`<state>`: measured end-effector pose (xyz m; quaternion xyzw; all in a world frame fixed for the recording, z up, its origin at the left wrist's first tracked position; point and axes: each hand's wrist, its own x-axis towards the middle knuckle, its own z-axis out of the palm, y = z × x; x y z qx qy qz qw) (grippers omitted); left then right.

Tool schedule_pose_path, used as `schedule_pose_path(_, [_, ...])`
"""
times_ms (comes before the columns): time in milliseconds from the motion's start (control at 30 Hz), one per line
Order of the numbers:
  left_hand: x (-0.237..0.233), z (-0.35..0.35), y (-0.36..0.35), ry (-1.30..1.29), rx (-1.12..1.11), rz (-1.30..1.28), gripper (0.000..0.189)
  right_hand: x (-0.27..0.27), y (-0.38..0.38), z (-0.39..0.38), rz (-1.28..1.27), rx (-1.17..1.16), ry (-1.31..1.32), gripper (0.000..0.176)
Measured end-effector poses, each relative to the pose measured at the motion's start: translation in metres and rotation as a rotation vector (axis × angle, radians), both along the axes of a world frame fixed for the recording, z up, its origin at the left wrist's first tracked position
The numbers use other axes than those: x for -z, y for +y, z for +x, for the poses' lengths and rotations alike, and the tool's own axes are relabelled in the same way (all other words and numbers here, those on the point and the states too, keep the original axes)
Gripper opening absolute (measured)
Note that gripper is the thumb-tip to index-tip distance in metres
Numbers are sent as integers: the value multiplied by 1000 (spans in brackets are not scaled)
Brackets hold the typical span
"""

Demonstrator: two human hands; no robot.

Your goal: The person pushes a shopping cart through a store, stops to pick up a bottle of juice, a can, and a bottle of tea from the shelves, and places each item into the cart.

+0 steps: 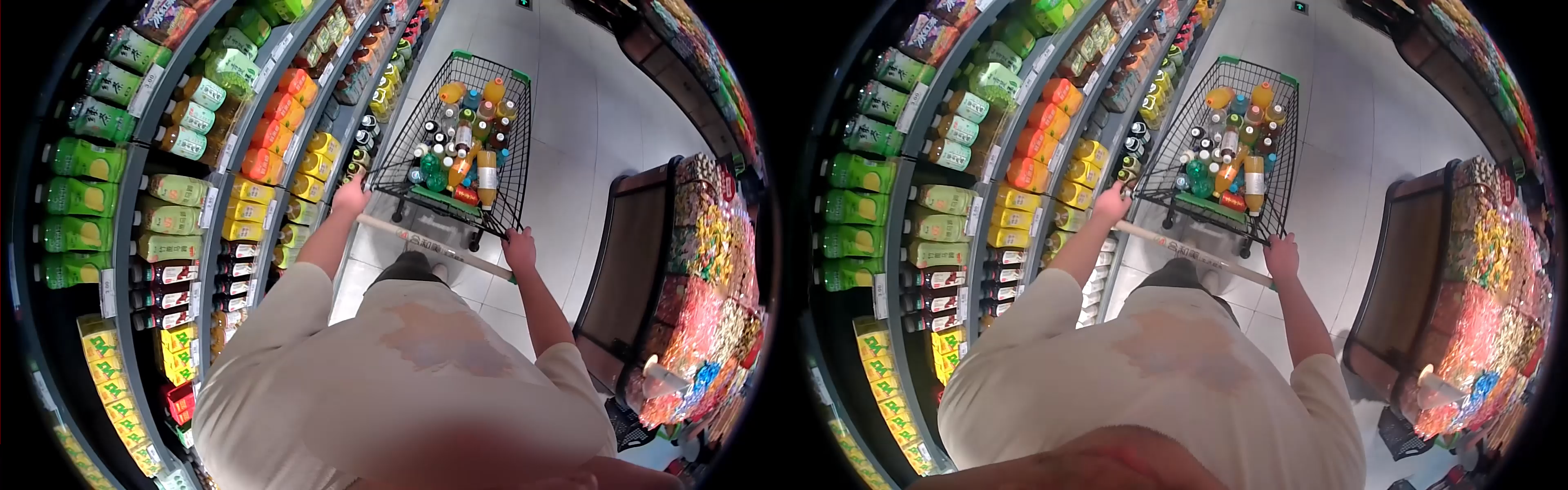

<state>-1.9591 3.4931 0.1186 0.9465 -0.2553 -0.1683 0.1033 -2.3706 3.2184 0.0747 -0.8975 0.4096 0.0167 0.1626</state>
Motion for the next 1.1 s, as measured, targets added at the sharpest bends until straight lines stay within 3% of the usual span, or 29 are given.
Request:
schedule_pose_path(167, [-15,-39,50,76,-31,24,52,3,52,-29,13,7,4,23])
schedule_pose_path(467, [31,-68,146,24,62,-93,56,31,136,-66,-31,-31,79,22])
schedule_pose_path(1100, [59,-135,290,-26,54,-224,47,59,283,-125,-30,-4,184,25])
